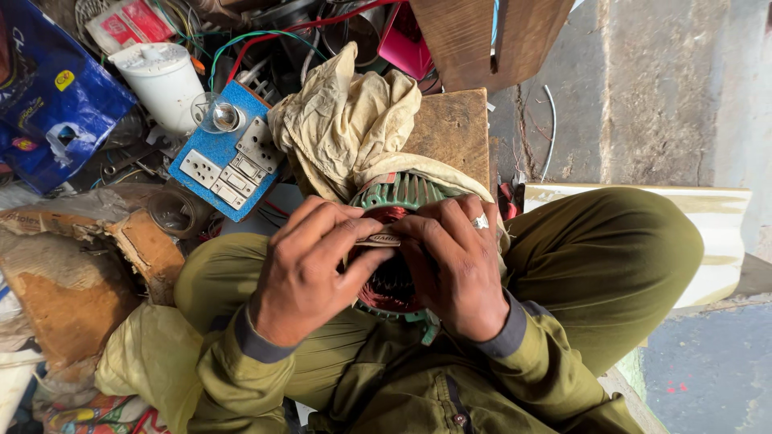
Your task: The person sits cross-legged on the floor and uses scissors to cut a piece of paper, then inserts it into the slots of a motor stator. They continue to adjust and tuck the paper into the stator windings by hand.
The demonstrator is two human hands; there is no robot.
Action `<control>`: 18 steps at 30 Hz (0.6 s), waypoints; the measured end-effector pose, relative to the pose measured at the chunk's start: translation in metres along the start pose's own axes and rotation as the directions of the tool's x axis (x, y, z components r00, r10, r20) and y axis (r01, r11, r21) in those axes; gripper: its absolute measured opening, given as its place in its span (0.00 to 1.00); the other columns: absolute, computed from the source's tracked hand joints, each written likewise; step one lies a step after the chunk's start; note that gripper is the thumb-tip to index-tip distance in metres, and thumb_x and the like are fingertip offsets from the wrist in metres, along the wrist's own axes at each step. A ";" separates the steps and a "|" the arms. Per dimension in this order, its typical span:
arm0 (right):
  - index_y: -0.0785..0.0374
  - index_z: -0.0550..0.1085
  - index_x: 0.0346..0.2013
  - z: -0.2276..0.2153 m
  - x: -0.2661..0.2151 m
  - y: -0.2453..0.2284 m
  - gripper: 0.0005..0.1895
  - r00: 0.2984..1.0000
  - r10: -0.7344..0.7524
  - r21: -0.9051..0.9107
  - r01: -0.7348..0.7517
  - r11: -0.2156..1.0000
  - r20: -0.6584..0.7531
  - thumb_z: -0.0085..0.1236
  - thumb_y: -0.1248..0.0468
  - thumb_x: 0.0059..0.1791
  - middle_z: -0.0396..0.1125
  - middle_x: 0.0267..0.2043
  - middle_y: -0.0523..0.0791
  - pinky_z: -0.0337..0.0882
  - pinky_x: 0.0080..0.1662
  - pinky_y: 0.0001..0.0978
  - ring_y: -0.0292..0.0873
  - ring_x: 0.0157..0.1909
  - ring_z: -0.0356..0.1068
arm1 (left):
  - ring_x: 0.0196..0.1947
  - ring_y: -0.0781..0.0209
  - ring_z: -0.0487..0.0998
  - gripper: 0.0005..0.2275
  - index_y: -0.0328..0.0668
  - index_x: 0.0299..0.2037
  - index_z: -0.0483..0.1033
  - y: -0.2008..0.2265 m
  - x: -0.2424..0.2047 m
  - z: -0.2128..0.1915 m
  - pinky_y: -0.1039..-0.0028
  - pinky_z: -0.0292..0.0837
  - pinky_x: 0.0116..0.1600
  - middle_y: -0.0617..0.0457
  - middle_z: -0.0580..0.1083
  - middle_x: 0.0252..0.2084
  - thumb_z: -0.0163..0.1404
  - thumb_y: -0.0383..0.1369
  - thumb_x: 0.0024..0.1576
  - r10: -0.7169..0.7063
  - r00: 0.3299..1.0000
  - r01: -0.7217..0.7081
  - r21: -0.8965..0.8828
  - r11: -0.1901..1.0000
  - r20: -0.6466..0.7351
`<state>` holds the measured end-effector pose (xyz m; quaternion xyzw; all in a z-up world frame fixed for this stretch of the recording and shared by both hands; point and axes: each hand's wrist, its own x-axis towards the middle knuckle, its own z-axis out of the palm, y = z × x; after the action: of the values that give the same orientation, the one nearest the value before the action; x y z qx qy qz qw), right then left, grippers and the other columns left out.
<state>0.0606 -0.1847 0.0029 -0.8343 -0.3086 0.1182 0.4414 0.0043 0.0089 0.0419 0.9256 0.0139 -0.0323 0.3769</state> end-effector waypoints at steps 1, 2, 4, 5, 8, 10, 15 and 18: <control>0.58 0.75 0.48 0.002 -0.001 0.000 0.16 1.000 -0.002 -0.004 0.002 1.000 -0.013 0.64 0.69 0.47 0.68 0.43 0.43 0.59 0.51 0.45 0.50 0.46 0.64 | 0.43 0.47 0.77 0.14 0.32 0.44 0.79 0.001 -0.001 0.000 0.61 0.75 0.47 0.44 0.75 0.41 0.64 0.25 0.48 0.015 1.000 -0.015 0.012 1.000 -0.002; 0.59 0.75 0.49 0.003 -0.001 0.000 0.16 1.000 -0.010 -0.018 0.010 1.000 -0.020 0.64 0.69 0.47 0.67 0.43 0.44 0.59 0.51 0.45 0.51 0.47 0.63 | 0.43 0.45 0.76 0.16 0.30 0.45 0.78 0.003 -0.003 0.001 0.60 0.75 0.47 0.42 0.75 0.42 0.64 0.26 0.47 0.026 1.000 -0.025 0.026 0.999 -0.008; 0.61 0.75 0.50 0.006 -0.002 -0.001 0.16 0.999 -0.029 -0.044 0.027 0.999 -0.030 0.64 0.69 0.48 0.67 0.44 0.45 0.59 0.51 0.46 0.51 0.47 0.63 | 0.45 0.45 0.76 0.15 0.31 0.47 0.78 0.005 -0.006 0.004 0.60 0.75 0.49 0.43 0.74 0.42 0.61 0.23 0.49 0.016 1.000 -0.016 0.075 0.997 0.002; 0.61 0.75 0.50 0.006 -0.003 -0.002 0.16 0.999 -0.029 -0.063 0.028 0.998 -0.019 0.63 0.69 0.47 0.67 0.44 0.45 0.59 0.51 0.46 0.52 0.47 0.63 | 0.45 0.45 0.76 0.15 0.31 0.48 0.78 0.006 -0.007 0.006 0.60 0.75 0.50 0.44 0.73 0.42 0.60 0.21 0.50 0.009 1.000 -0.009 0.100 0.995 0.005; 0.63 0.75 0.51 0.003 -0.004 -0.005 0.18 0.999 -0.045 -0.124 0.046 0.991 0.011 0.61 0.69 0.46 0.67 0.45 0.46 0.59 0.52 0.48 0.53 0.48 0.63 | 0.47 0.46 0.74 0.15 0.30 0.48 0.77 0.007 -0.008 0.009 0.60 0.73 0.52 0.44 0.72 0.43 0.57 0.20 0.50 0.011 1.000 -0.012 0.132 0.991 0.005; 0.64 0.74 0.52 0.001 -0.004 -0.008 0.20 0.997 -0.075 -0.180 0.079 0.980 0.026 0.61 0.68 0.45 0.66 0.46 0.48 0.59 0.53 0.50 0.54 0.48 0.62 | 0.47 0.46 0.73 0.16 0.31 0.48 0.77 0.008 -0.008 0.010 0.60 0.73 0.51 0.45 0.71 0.42 0.57 0.20 0.49 0.000 1.000 -0.002 0.143 0.990 0.011; 0.63 0.75 0.51 0.002 -0.005 -0.004 0.21 0.991 -0.113 -0.278 0.128 0.952 0.068 0.59 0.67 0.43 0.66 0.47 0.46 0.58 0.55 0.58 0.53 0.49 0.63 | 0.47 0.46 0.73 0.16 0.32 0.50 0.75 0.009 -0.010 0.015 0.60 0.72 0.51 0.45 0.70 0.42 0.56 0.20 0.50 -0.009 1.000 0.008 0.160 0.987 0.004; 0.62 0.75 0.53 0.002 -0.006 -0.004 0.21 0.995 -0.066 -0.222 0.083 0.972 0.079 0.59 0.67 0.44 0.66 0.48 0.46 0.59 0.53 0.55 0.54 0.49 0.63 | 0.46 0.45 0.72 0.15 0.31 0.49 0.75 0.010 -0.010 0.015 0.59 0.72 0.51 0.45 0.69 0.42 0.56 0.20 0.50 -0.010 1.000 0.012 0.181 0.983 -0.009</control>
<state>0.0531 -0.1857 0.0041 -0.8619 -0.3667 0.0956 0.3369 -0.0060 -0.0092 0.0388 0.9560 0.0175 -0.0318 0.2910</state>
